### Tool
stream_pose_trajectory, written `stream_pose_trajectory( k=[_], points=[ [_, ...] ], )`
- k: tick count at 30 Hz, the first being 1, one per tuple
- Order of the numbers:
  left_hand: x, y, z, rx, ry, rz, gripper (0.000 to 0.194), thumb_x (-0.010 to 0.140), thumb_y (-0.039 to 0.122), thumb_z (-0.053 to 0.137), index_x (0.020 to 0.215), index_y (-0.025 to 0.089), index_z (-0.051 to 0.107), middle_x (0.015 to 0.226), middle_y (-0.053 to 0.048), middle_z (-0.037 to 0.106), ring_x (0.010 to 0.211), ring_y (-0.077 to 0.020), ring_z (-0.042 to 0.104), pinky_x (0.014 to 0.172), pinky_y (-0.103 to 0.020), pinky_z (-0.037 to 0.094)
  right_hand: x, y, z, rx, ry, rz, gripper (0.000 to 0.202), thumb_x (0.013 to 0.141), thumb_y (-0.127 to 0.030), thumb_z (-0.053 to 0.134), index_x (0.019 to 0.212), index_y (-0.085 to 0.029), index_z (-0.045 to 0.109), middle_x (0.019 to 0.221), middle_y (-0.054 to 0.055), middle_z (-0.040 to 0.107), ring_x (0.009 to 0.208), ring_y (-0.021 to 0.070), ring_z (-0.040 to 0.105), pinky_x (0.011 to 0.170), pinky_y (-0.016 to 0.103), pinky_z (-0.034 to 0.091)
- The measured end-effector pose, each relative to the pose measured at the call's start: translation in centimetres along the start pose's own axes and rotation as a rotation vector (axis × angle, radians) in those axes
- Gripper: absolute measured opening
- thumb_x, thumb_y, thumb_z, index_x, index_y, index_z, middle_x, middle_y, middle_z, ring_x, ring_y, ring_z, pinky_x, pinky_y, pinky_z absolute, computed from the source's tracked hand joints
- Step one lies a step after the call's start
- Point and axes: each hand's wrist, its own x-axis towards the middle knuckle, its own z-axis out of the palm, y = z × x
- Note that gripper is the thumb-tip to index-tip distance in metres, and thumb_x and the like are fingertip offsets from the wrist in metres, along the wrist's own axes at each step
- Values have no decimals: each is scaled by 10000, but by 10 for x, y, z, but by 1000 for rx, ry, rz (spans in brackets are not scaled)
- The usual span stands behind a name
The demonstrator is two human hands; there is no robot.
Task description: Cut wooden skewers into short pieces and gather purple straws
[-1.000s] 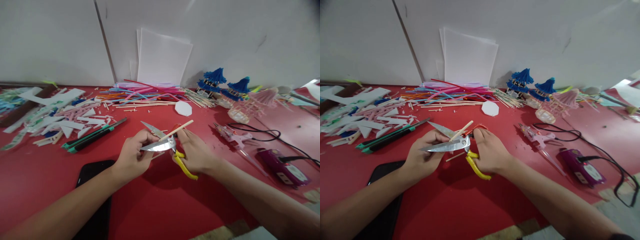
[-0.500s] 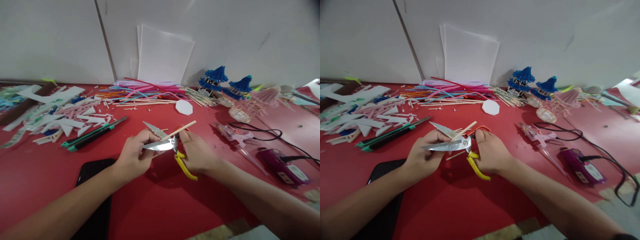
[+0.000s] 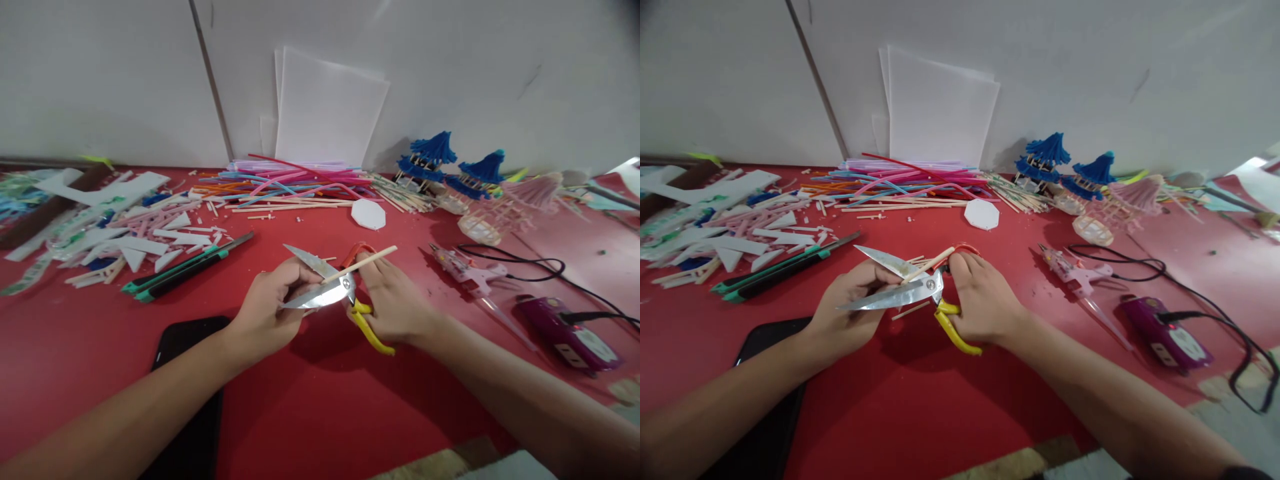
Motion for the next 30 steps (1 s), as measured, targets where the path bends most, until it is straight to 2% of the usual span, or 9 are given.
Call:
stream_pose_trajectory(
  k=[5,11,21,27,30],
  points=[
    [0,2,-3,150,-3,46,301,657,-6,488,861,207,553,739,10,657,610,-110,610,519,-190,449,1,-1,0,18,-11,5,266,682,-312,478,894,-156,441,883,136,560,806,251,510,723,376,433],
    [1,6,-5,208,-2,68,314,638,-7,456,855,206,534,748,8,661,617,-114,615,522,-193,447,0,-2,-2,6,4,-5,267,675,-310,473,889,-153,448,876,136,566,806,249,521,720,363,434],
    [2,5,-4,139,-24,20,256,653,5,462,815,186,542,699,5,647,600,-115,598,521,-197,447,1,-2,0,-3,-42,56,242,610,-275,464,831,-182,429,841,120,572,770,238,521,669,352,424],
    [2,3,0,50,-4,-8,175,727,38,478,795,190,530,681,12,632,581,-102,586,522,-192,451,2,-4,-6,48,-119,122,228,608,-265,466,812,-187,399,772,100,563,698,217,520,596,318,400],
    [1,4,2,10,21,-66,113,773,94,502,821,193,528,657,26,613,526,-86,557,488,-182,437,3,-6,-6,112,-157,149,236,617,-266,485,818,-189,388,776,96,573,677,206,528,583,305,397]
  ],
)
